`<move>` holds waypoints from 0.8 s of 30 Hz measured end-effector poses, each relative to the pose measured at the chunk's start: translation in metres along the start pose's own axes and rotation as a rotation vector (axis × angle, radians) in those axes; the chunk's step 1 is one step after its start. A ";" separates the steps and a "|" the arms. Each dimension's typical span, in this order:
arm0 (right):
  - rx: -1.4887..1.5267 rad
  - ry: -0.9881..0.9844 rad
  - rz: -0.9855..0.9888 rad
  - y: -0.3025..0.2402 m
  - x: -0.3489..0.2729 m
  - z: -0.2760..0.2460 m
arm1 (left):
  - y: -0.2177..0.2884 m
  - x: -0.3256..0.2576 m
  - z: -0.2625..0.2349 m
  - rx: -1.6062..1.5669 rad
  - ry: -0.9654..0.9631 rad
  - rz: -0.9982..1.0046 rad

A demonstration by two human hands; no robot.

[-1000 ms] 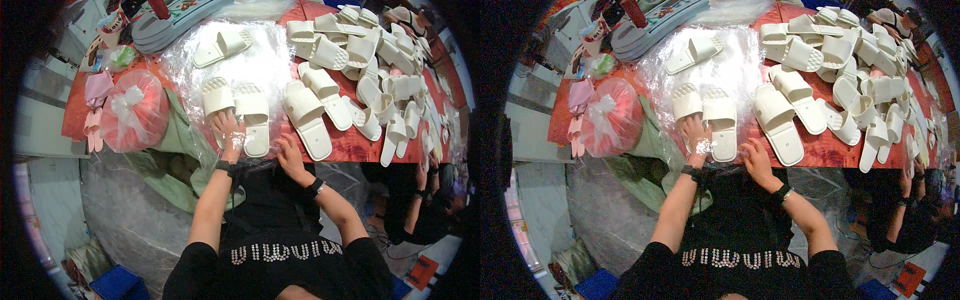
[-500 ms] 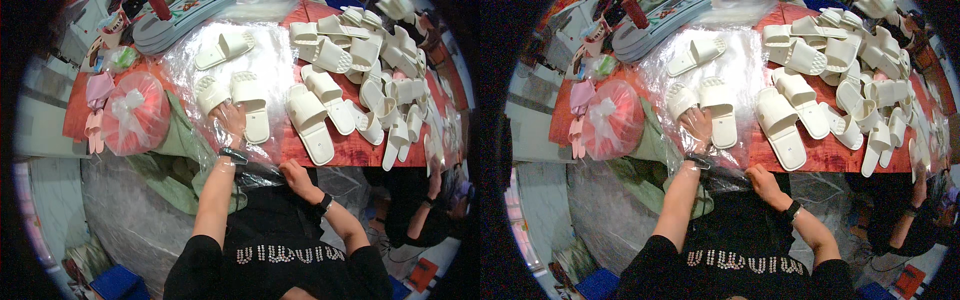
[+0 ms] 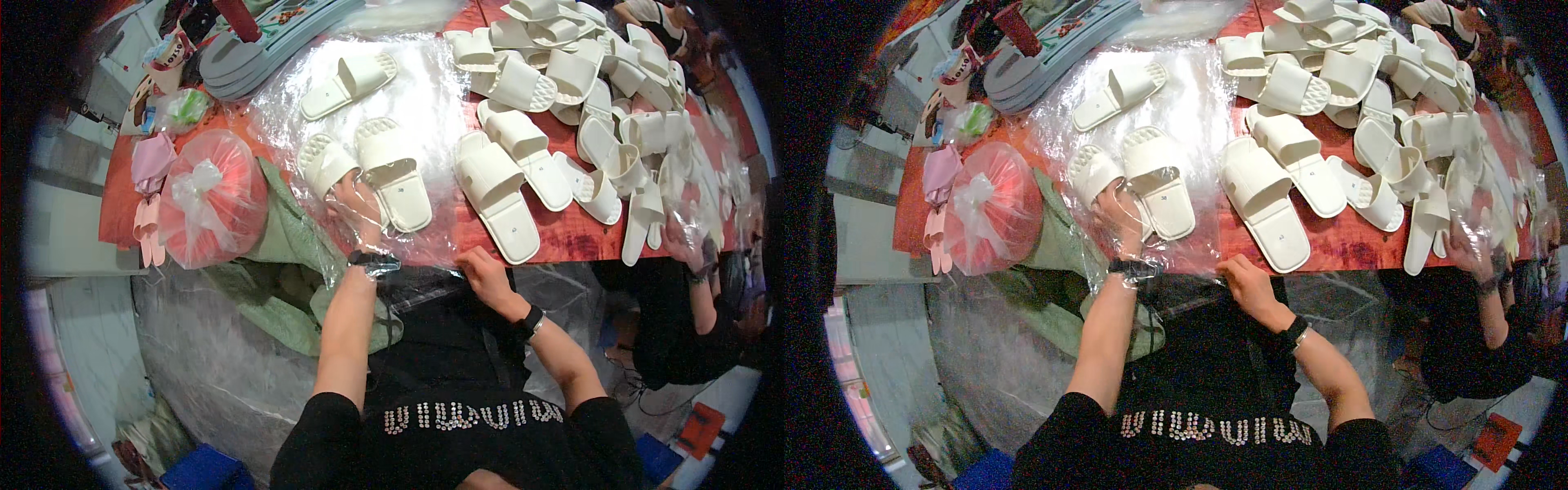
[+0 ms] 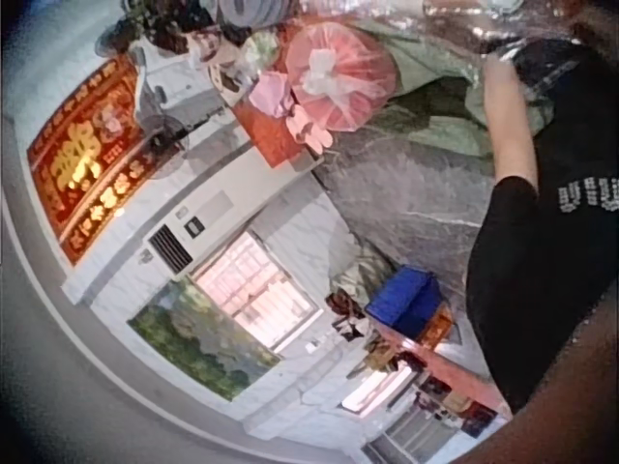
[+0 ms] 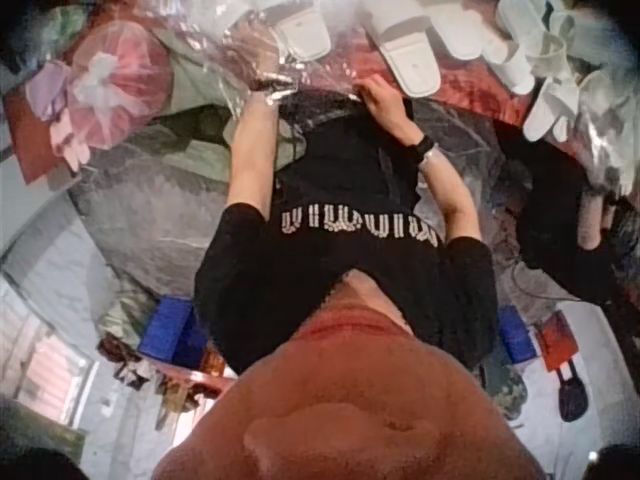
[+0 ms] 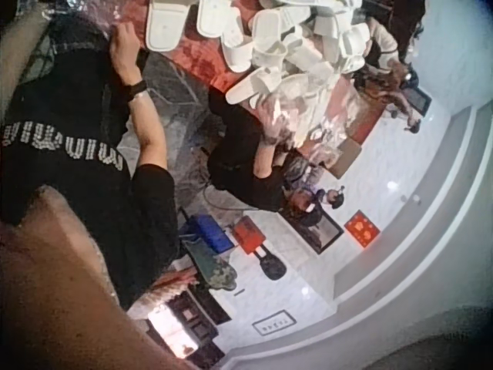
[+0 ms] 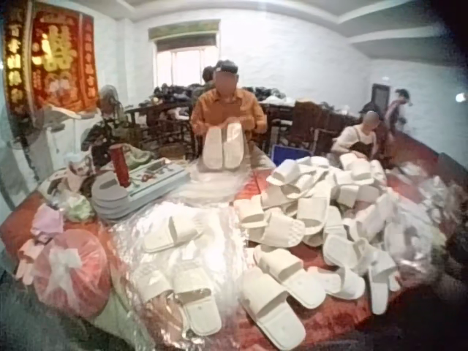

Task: Packing pairs of white plastic slippers into clear plastic bags and then placing them into a large green woven sack.

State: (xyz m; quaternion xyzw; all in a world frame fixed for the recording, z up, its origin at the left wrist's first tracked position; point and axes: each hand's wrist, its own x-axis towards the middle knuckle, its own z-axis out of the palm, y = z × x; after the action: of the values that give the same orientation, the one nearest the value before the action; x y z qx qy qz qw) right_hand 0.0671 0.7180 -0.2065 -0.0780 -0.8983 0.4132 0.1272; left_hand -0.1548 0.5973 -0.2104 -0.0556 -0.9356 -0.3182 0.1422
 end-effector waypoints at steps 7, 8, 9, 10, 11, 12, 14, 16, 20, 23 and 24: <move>0.011 0.005 0.023 0.003 0.000 0.004 | -0.002 0.006 0.015 0.175 -0.021 -0.107; 0.021 0.005 0.031 0.004 -0.001 0.005 | -0.002 0.007 0.014 0.139 0.039 -0.097; 0.028 0.011 0.046 0.006 -0.002 0.005 | 0.002 0.008 0.013 0.100 0.092 -0.081; 0.024 0.020 0.051 0.007 -0.002 0.006 | 0.006 0.012 0.011 0.095 0.088 -0.073; 0.019 0.026 0.050 0.009 -0.002 0.006 | 0.009 0.017 0.009 0.126 -0.014 -0.159; 0.016 0.025 0.046 0.009 -0.003 0.007 | 0.011 0.020 0.004 0.162 -0.113 -0.249; 0.031 0.024 0.051 0.007 -0.003 0.009 | 0.003 0.019 0.006 0.133 -0.082 -0.212; 0.044 0.027 0.053 0.009 -0.002 0.009 | 0.002 0.016 0.006 0.102 -0.049 -0.171; 0.003 0.013 0.073 0.012 -0.003 0.007 | -0.006 -0.002 0.002 0.129 -0.051 -0.018; -0.021 -0.010 0.094 -0.001 0.001 0.008 | -0.021 -0.002 0.013 0.273 -0.002 0.015; -0.038 -0.018 0.124 -0.002 0.003 0.006 | -0.021 0.002 0.017 0.373 -0.075 -0.021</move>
State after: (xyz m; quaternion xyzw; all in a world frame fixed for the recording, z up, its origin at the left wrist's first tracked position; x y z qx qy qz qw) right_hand 0.0627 0.7130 -0.2083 -0.1321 -0.9005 0.4040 0.0917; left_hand -0.1647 0.5915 -0.2345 -0.0303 -0.9836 -0.1383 0.1116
